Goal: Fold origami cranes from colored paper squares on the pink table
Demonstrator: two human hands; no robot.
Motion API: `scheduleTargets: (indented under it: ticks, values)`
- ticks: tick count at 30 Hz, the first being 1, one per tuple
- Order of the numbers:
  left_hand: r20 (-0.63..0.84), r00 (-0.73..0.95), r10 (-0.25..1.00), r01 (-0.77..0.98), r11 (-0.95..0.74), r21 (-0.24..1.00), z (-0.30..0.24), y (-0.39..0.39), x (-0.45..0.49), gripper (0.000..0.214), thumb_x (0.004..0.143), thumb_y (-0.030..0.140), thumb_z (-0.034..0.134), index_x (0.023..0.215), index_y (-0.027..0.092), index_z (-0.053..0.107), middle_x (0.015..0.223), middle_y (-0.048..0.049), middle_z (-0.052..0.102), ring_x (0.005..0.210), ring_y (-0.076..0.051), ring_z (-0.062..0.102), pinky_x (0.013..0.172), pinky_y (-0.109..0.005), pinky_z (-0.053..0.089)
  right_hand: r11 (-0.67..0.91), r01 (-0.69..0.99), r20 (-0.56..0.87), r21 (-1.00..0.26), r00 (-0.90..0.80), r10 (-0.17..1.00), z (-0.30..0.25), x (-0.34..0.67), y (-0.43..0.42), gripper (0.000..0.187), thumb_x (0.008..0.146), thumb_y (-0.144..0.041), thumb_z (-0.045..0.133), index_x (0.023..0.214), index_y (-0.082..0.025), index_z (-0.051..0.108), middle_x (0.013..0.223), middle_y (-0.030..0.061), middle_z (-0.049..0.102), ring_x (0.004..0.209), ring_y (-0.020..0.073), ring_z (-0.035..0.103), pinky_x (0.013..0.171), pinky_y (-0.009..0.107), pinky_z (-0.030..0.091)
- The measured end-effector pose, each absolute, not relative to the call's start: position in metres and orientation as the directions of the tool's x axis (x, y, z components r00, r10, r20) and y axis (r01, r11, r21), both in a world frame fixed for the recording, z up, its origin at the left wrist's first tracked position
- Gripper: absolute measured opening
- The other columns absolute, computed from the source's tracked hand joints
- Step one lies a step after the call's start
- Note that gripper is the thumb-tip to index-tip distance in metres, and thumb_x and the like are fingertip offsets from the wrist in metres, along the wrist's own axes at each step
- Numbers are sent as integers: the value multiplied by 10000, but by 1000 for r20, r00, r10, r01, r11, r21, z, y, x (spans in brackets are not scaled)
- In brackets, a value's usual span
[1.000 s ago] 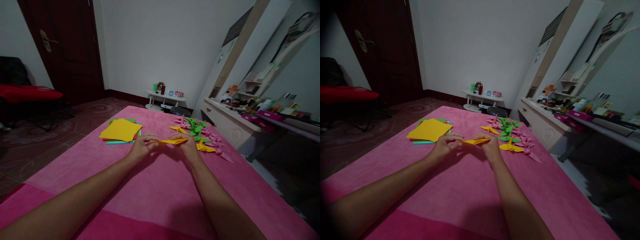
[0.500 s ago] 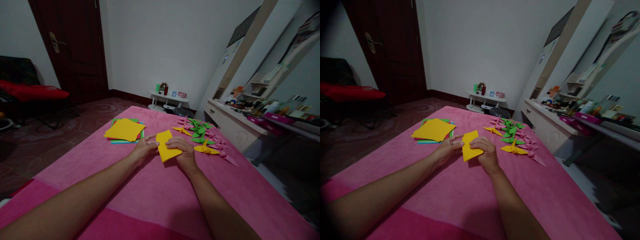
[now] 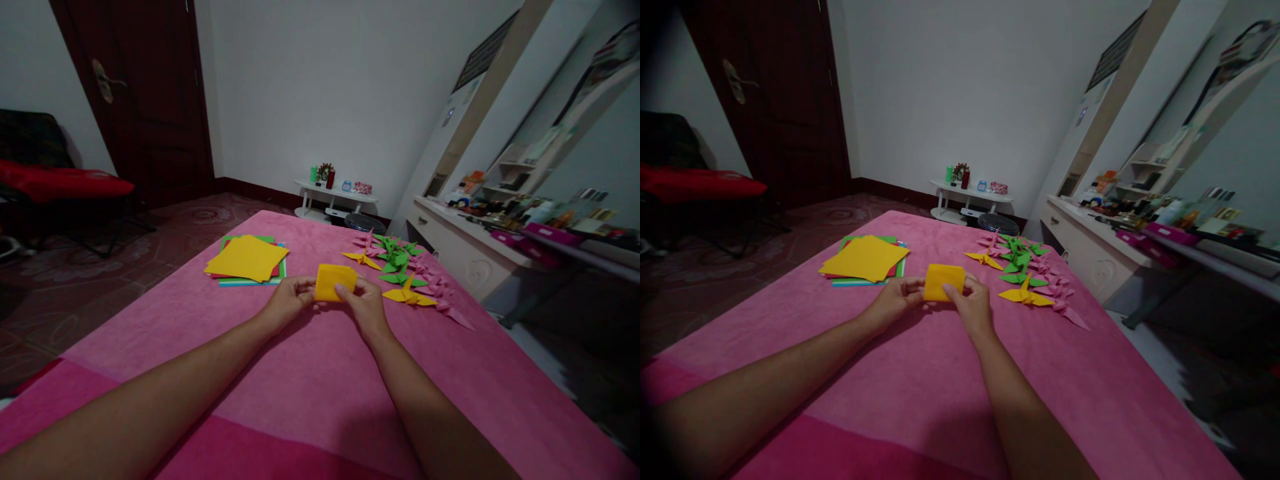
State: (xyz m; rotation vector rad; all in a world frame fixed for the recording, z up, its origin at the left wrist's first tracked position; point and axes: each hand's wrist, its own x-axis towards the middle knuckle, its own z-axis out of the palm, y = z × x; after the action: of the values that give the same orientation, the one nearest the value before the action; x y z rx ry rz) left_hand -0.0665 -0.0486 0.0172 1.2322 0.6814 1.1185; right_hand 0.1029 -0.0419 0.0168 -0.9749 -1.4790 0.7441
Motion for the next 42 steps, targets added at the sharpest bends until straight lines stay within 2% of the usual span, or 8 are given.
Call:
scheduleTargets:
  ticks: [2, 5, 12, 17, 22, 29, 35, 42]
  values:
    - [132, 316, 940, -303, -32, 952, 17, -49, -67, 355, 662, 278, 720, 955, 84, 673, 821, -116, 706, 629, -144, 635, 606, -242, 484, 455, 96, 453, -886, -37, 891, 17, 105, -42, 179, 672, -261, 698, 835, -188, 705, 948, 56, 644, 891, 210, 600, 788, 339, 487]
    - [91, 200, 976, -370, -11, 929, 14, -45, -70, 322, 647, 256, 721, 924, 103, 667, 855, -104, 708, 656, -150, 647, 621, -246, 495, 502, 36, 495, -864, -116, 861, 22, 106, -46, 54, 659, -185, 673, 698, -206, 704, 1035, 48, 623, 981, 209, 580, 830, 327, 464]
    - [83, 177, 981, -444, 4, 896, 10, -39, -76, 321, 680, 249, 695, 961, 104, 646, 885, -111, 700, 730, -175, 661, 707, -298, 515, 424, -4, 412, -906, -239, 879, 29, 110, -52, 178, 681, -156, 563, 705, -219, 728, 967, 32, 632, 960, 207, 578, 841, 333, 432]
    - [71, 128, 989, -429, -10, 903, 11, -40, -76, 331, 643, 285, 743, 908, 109, 655, 869, -102, 705, 732, -175, 659, 714, -291, 506, 370, 66, 359, -927, -137, 923, 28, 110, -53, 162, 744, -296, 588, 787, -203, 714, 857, 27, 645, 860, 189, 578, 770, 304, 431]
    - [66, 75, 995, -382, -32, 924, 14, -42, -76, 349, 591, 292, 783, 857, 109, 652, 816, -82, 712, 710, -162, 654, 702, -271, 493, 360, 15, 360, -933, 5, 933, 27, 106, -51, 257, 645, -307, 715, 851, -197, 607, 820, 7, 622, 685, 133, 574, 661, 261, 455]
    - [89, 48, 995, -285, -72, 956, 18, -43, -75, 439, 582, 320, 780, 945, 119, 638, 773, -62, 711, 690, -168, 652, 657, -265, 489, 301, -136, 299, -944, 33, 954, 23, 105, -46, 441, 652, -333, 731, 1025, -212, 529, 867, 30, 657, 751, 171, 635, 718, 310, 502]
    - [121, 54, 991, -240, -105, 965, 17, -43, -76, 423, 630, 326, 747, 981, 116, 640, 725, -43, 695, 619, -143, 622, 565, -224, 456, 142, -157, 153, -977, -62, 986, 22, 103, -49, 288, 729, -454, 655, 759, -169, 626, 662, 1, 631, 535, 112, 556, 510, 222, 444]
    - [69, 24, 997, -312, -58, 948, 17, -44, -76, 406, 617, 310, 759, 962, 127, 647, 777, -52, 713, 665, -149, 638, 604, -226, 466, 98, -273, 105, -957, -10, 994, 23, 106, -47, 270, 718, -404, 653, 868, -180, 670, 806, 35, 677, 636, 130, 604, 534, 224, 469]
